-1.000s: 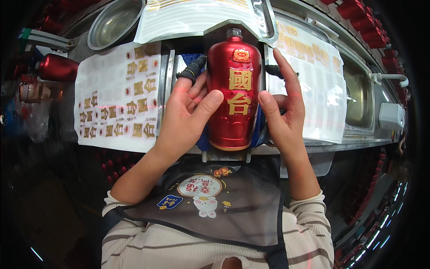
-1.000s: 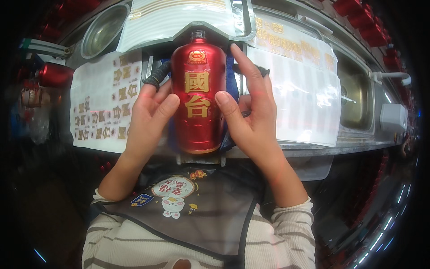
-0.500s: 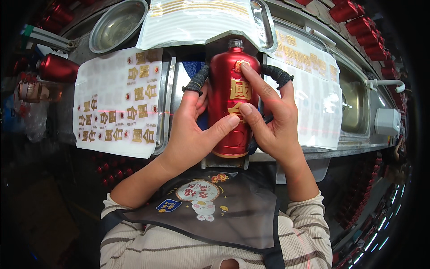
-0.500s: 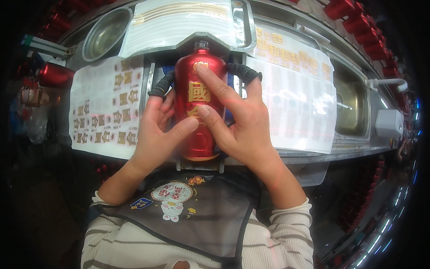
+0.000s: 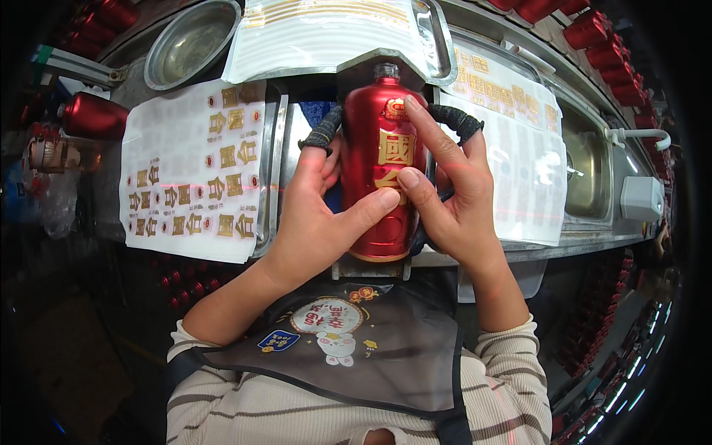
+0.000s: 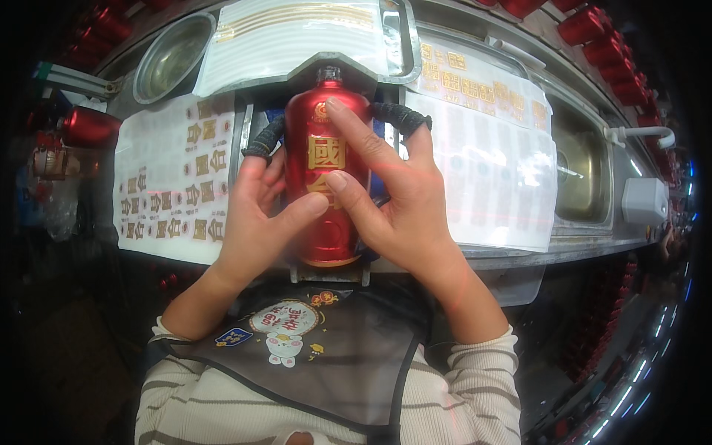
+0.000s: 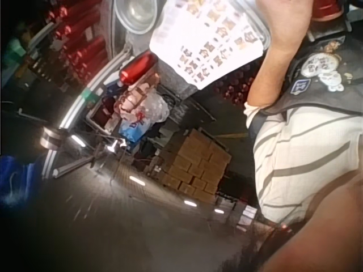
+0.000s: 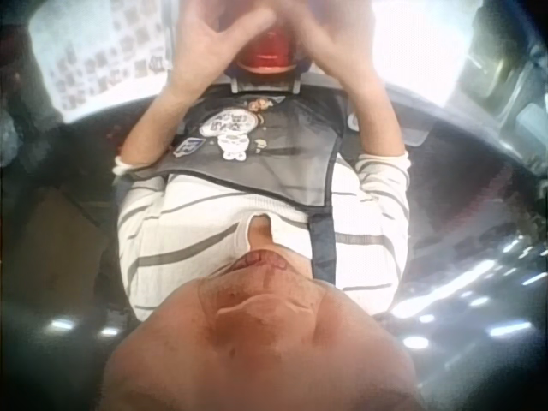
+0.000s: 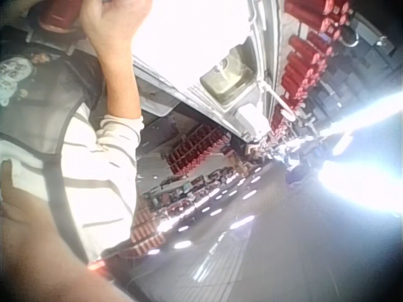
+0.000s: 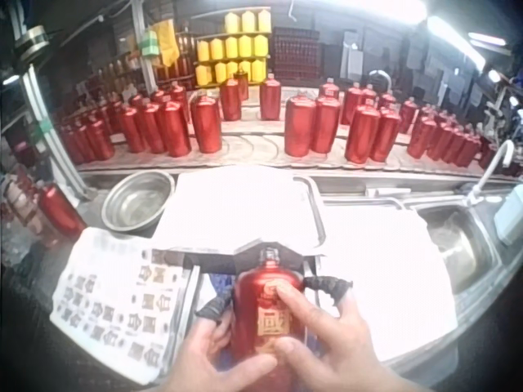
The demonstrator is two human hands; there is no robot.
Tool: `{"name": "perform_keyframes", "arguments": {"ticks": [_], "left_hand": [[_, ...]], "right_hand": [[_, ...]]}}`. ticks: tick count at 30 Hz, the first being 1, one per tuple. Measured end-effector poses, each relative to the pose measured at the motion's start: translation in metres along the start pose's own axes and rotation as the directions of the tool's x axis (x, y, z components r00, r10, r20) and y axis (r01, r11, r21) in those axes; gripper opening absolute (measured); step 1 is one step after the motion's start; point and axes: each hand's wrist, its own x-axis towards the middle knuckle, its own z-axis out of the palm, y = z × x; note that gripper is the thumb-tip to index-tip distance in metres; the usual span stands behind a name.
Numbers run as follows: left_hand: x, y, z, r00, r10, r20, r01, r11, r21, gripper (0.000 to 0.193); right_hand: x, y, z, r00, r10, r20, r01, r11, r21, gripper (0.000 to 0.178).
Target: The person applies gold stickers to red cylindrical containers, smoothing each label with fingers and a blue cloth. The person handles multiple containers one at a time, placing finished units on a nearby rack.
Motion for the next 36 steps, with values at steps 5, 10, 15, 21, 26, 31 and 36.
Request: {"name": "perform_keyframes", "arguments": {"ticks": [5,10,15,21,26,31,36], "left_hand": [[0.001,0.000,0.002,1.000,-0.003,-0.016,0.004,0.999,0.054,0.053],[0.000,0.000,0.001,1.000,0.005,-0.025,-0.004,0.999,0.051,0.054],[0.002,0.003,0.001,1.000,-0.013,-0.021,0.014,0.999,0.052,0.057],[-0.003,-0.004,0.004,0.988,-0.147,-0.043,0.151,0.984,0.097,0.055],[0.001,-0.024,-0.005,0.989,-0.097,-0.109,0.106,0.992,0.074,0.050],[-0.001,-0.032,-0.012,0.985,-0.112,-0.130,0.118,0.992,0.040,0.048],[0.000,-0.032,-0.013,0.991,-0.078,-0.106,0.102,0.966,0.238,0.054]], "right_hand": [[0.000,0.009,0.004,0.992,-0.114,-0.055,0.113,0.993,-0.012,0.053],[0.000,0.005,0.003,0.996,-0.093,-0.013,0.092,0.995,-0.041,0.053],[0.001,0.004,0.003,0.997,-0.078,-0.021,0.077,0.996,-0.036,0.055],[-0.011,0.012,-0.002,0.999,0.046,0.016,-0.046,0.999,-0.008,0.061],[-0.010,0.016,0.006,0.998,-0.012,-0.062,0.016,0.998,0.063,0.062],[-0.014,0.014,0.002,0.998,0.057,0.015,-0.059,0.991,0.119,0.056],[-0.012,0.022,0.011,0.996,0.019,-0.083,-0.010,0.994,0.109,0.065]]}}
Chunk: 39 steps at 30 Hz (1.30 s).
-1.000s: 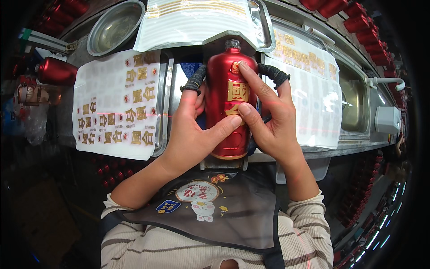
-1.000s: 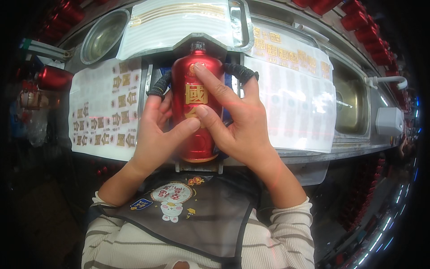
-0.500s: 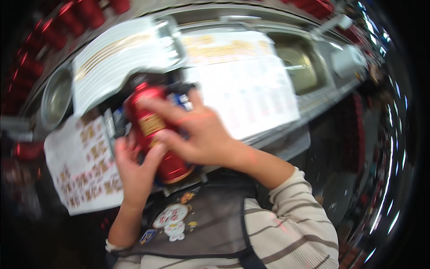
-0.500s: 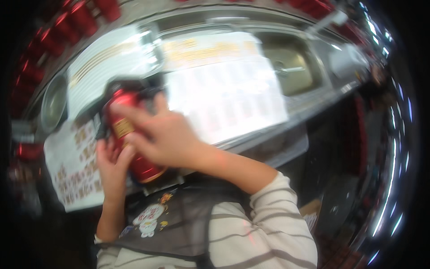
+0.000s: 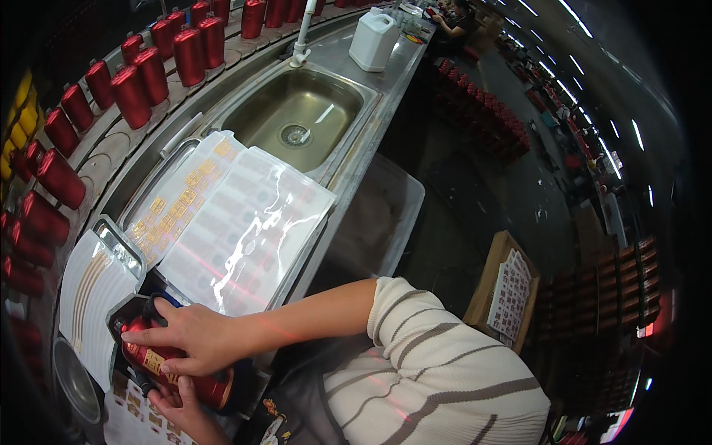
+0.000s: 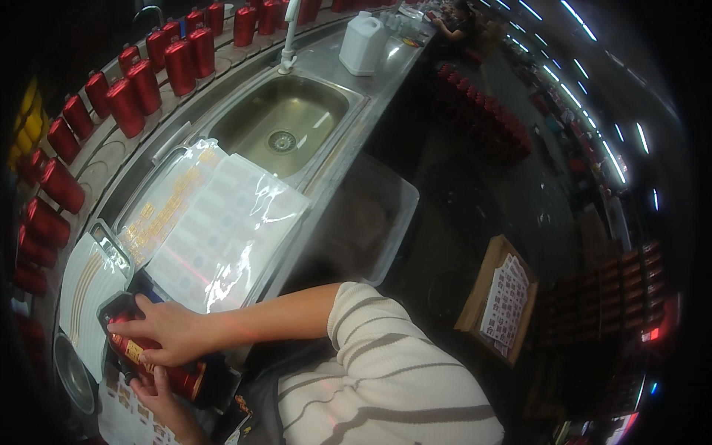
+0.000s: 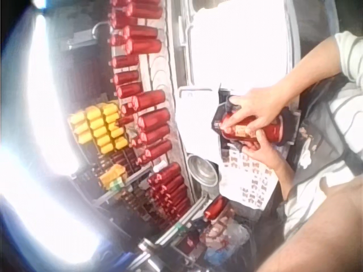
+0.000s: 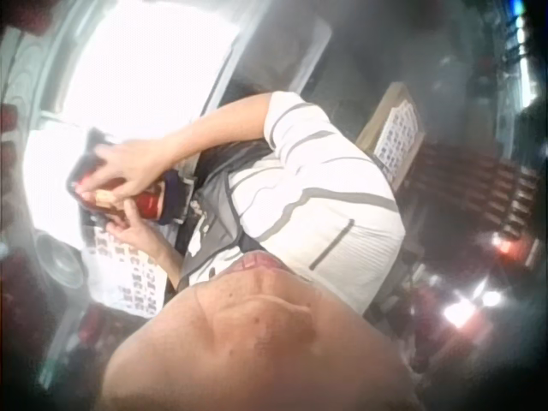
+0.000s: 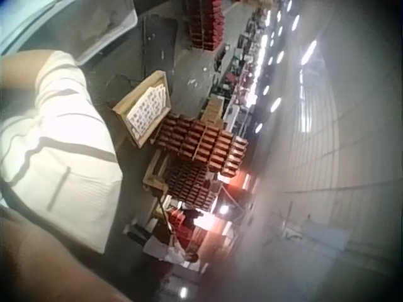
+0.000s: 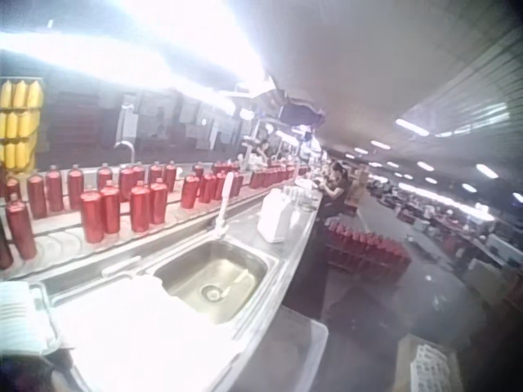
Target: The person applies gold stickers to red cylindrical containers, smoothing each label with fingers and a blue cloth. The person handles multiple containers one at a time, placing finished units on a nearby rack.
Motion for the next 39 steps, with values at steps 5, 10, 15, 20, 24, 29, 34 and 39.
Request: {"name": "perform_keyframes", "arguments": {"ticks": [5,10,15,20,24,29,34,39], "left_hand": [[0.002,-0.004,0.001,1.000,-0.008,0.017,0.009,0.998,-0.057,0.056],[0.004,-0.006,-0.002,0.998,-0.019,0.060,0.024,0.996,-0.087,0.059],[-0.007,-0.006,-0.006,0.999,-0.017,-0.047,0.009,0.984,-0.176,0.058],[0.009,-0.015,-0.013,0.987,0.001,0.162,0.024,0.988,-0.152,0.062],[0.002,-0.011,-0.010,0.997,-0.038,0.071,0.048,0.989,-0.141,0.059],[0.003,-0.012,-0.013,0.995,0.033,0.092,-0.023,0.993,-0.114,0.063],[-0.003,-0.007,-0.006,0.999,-0.021,0.033,0.026,0.988,-0.151,0.066],[-0.002,-0.009,-0.009,0.999,-0.030,0.036,0.036,0.985,-0.167,0.071]], "right_hand": [[0.029,0.058,0.000,0.914,0.360,-0.188,-0.252,0.866,0.431,0.044],[0.029,0.037,-0.032,0.808,0.588,0.026,-0.384,0.493,0.781,0.029],[0.018,-0.029,-0.013,0.943,-0.300,-0.143,0.327,0.913,0.244,0.036],[0.057,-0.020,-0.004,0.899,-0.436,0.024,0.436,0.893,-0.113,0.025],[0.118,0.001,-0.009,0.857,-0.514,-0.031,0.489,0.831,-0.266,0.023],[0.063,-0.017,-0.005,0.905,-0.425,-0.041,0.426,0.898,0.111,0.027],[0.093,0.015,-0.005,0.881,-0.400,-0.252,0.384,0.917,-0.112,0.026],[0.086,0.009,-0.004,0.877,-0.420,-0.234,0.405,0.908,-0.113,0.027]]}}
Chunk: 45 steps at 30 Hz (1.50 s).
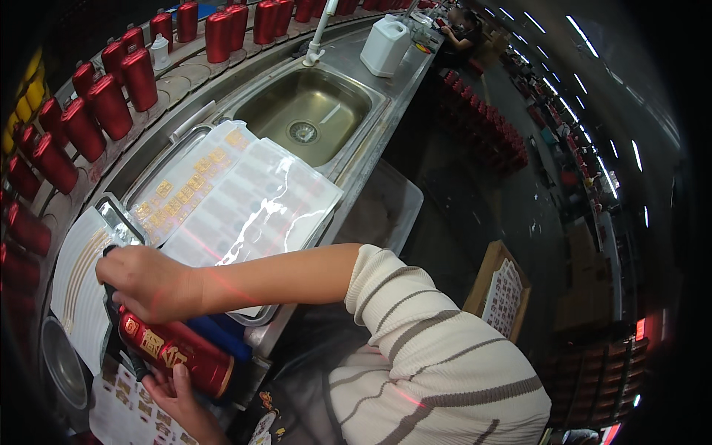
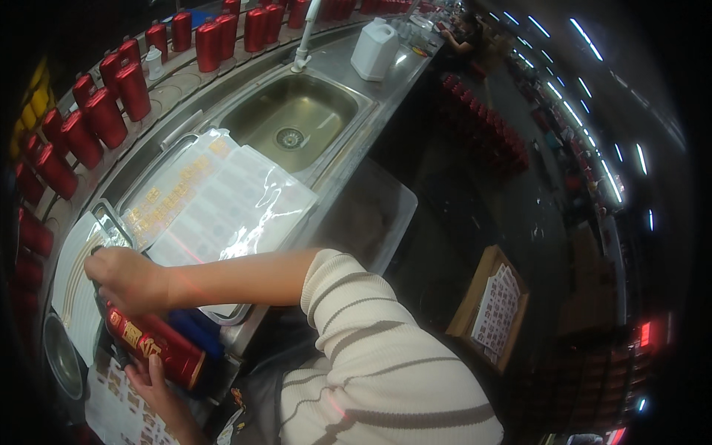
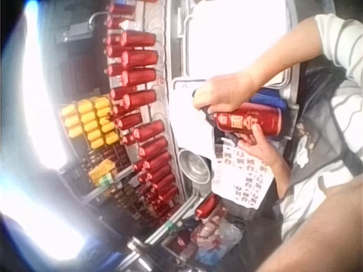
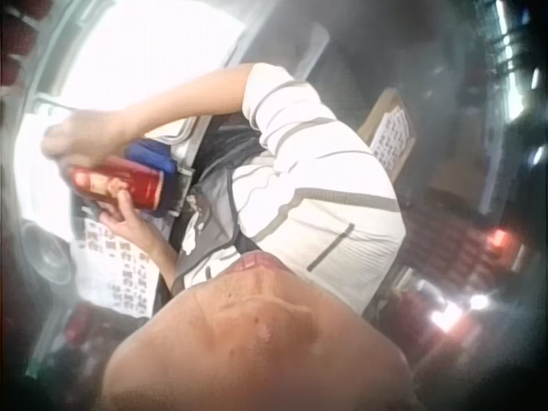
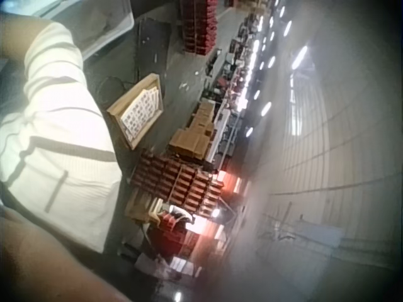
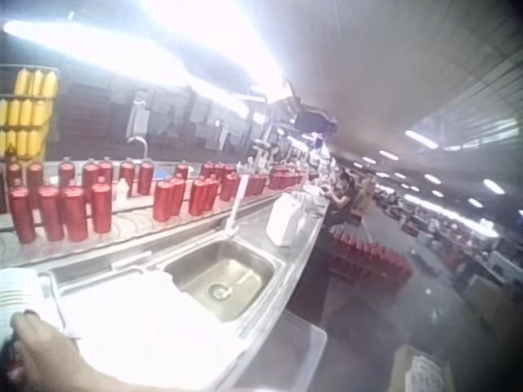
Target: The person applies gold stickers to red cylindrical containers, smoothing each label with fingers and a blue cloth. The person handles multiple containers one at a time, placing finished units on a nearby rack.
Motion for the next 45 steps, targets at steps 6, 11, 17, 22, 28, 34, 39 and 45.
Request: {"name": "perform_keyframes", "arguments": {"ticks": [6,11,17,22,28,34,39,45], "left_hand": [[-0.004,0.007,0.006,1.000,-0.007,-0.007,0.007,0.999,-0.034,0.052],[-0.006,0.014,0.011,1.000,0.010,0.008,-0.010,0.999,-0.043,0.043],[-0.002,0.007,-0.017,0.963,0.085,0.254,0.019,0.924,-0.381,0.052],[-0.005,0.020,-0.004,0.983,0.033,0.179,0.030,0.940,-0.339,0.050],[-0.007,0.033,0.015,0.990,0.051,0.131,0.001,0.930,-0.367,0.038],[-0.005,0.023,0.023,0.995,0.089,0.039,-0.084,0.991,-0.107,0.046],[-0.007,0.027,0.028,0.996,0.091,0.000,-0.090,0.991,-0.095,0.047],[0.000,0.016,0.022,0.867,0.498,0.002,-0.476,0.828,0.296,0.043]], "right_hand": [[-0.001,-0.017,0.001,0.995,-0.091,0.032,0.093,0.994,-0.052,0.023],[-0.017,-0.035,-0.014,0.952,-0.275,0.131,0.288,0.953,-0.092,0.017],[-0.049,-0.071,-0.033,0.930,-0.257,0.261,0.225,0.963,0.148,0.014],[-0.023,-0.057,-0.013,0.951,-0.233,0.204,0.255,0.963,-0.088,0.030],[-0.069,-0.088,-0.033,0.955,-0.108,0.276,0.079,0.990,0.116,0.033],[-0.096,-0.088,-0.032,0.975,0.210,0.070,-0.215,0.973,0.078,0.032],[-0.098,-0.073,-0.017,0.644,0.763,-0.059,-0.698,0.618,0.361,0.020],[-0.097,-0.082,-0.026,0.765,0.641,-0.051,-0.580,0.723,0.375,0.021]]}}
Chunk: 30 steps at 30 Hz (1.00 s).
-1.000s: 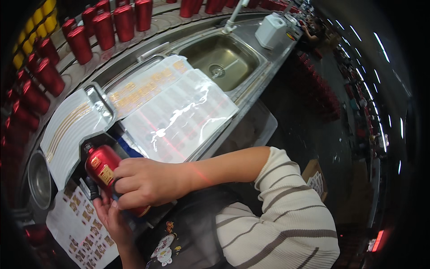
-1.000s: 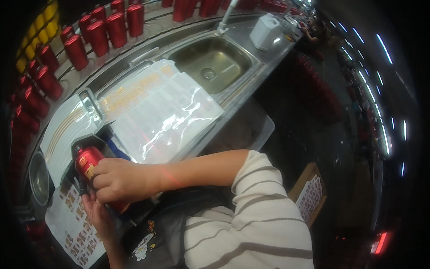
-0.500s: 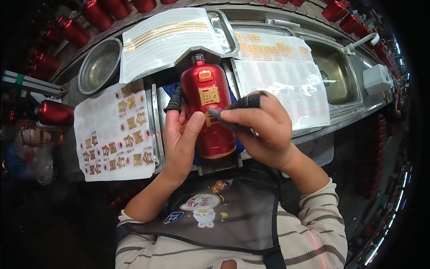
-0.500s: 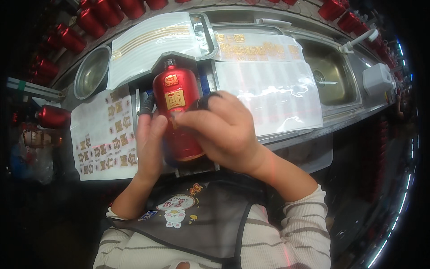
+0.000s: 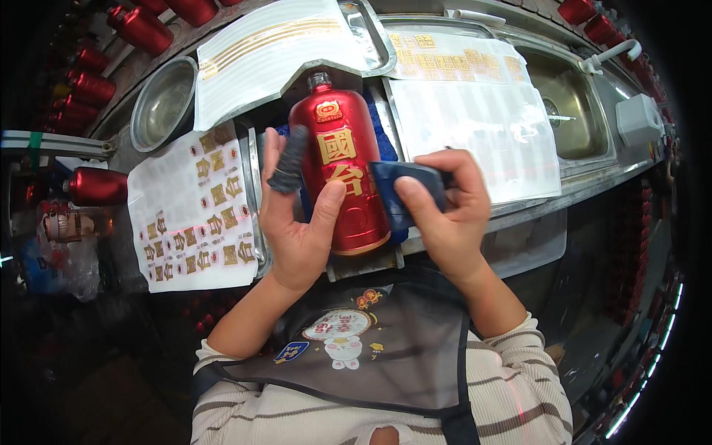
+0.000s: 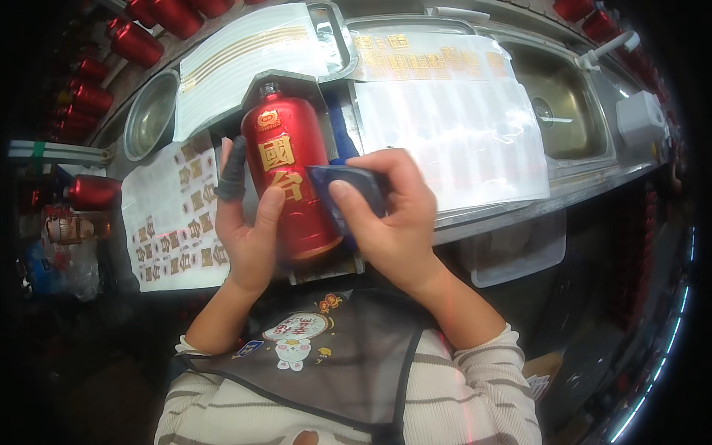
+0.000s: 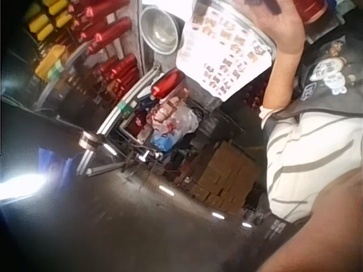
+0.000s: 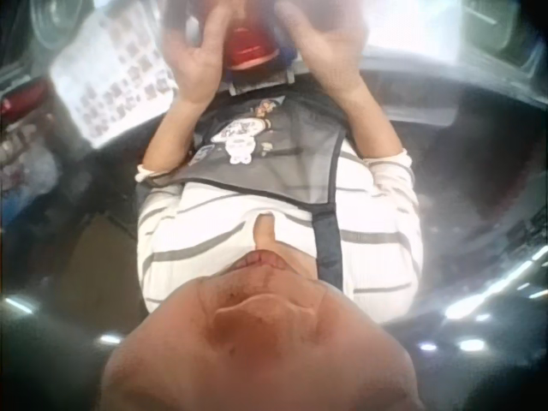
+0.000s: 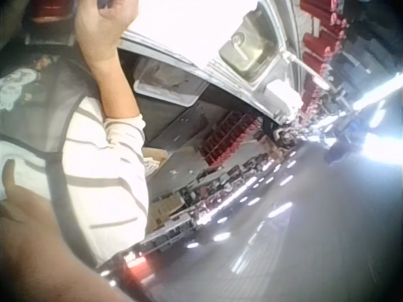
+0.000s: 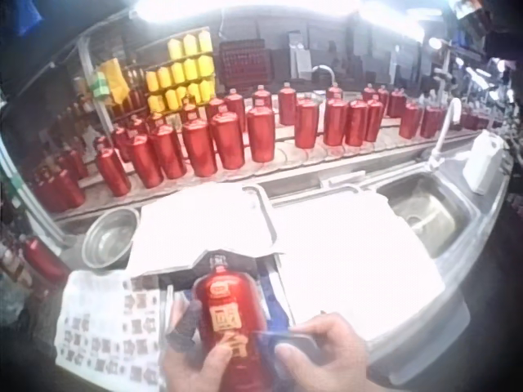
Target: The person applies gold stickers to red cylindrical containers, smoothing each label with fingers and a blue cloth. The person handles multiple containers one at a time, placing finished units on a nearby rack.
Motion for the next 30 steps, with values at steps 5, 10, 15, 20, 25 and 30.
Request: {"name": "perform_keyframes", "arguments": {"ticks": [5,10,15,20,25,30], "left_hand": [[0.012,0.000,-0.029,0.908,0.251,0.335,-0.399,0.763,0.508,0.039],[0.019,0.017,-0.032,0.831,0.251,0.496,-0.532,0.618,0.579,0.034],[0.013,0.015,-0.032,0.811,0.241,0.533,-0.547,0.637,0.543,0.030],[0.037,0.008,-0.039,0.871,0.262,0.416,-0.474,0.671,0.569,0.033],[0.063,-0.006,-0.038,0.843,0.270,0.465,-0.507,0.688,0.520,0.037],[0.049,-0.020,-0.058,0.869,0.216,0.444,-0.440,0.748,0.497,0.040]], "right_hand": [[0.015,0.026,-0.027,0.965,0.260,-0.039,-0.255,0.963,0.091,0.023],[0.023,0.018,-0.021,0.900,0.401,0.172,-0.433,0.872,0.228,0.012],[0.015,0.017,0.001,0.927,0.336,0.170,-0.362,0.919,0.158,0.011],[0.012,0.011,0.017,0.967,0.185,0.173,-0.170,0.981,-0.099,0.039],[0.010,0.011,0.020,0.947,0.270,0.173,-0.263,0.963,-0.063,0.049],[0.007,0.014,0.024,0.953,0.250,0.170,-0.249,0.968,-0.027,0.049]]}}
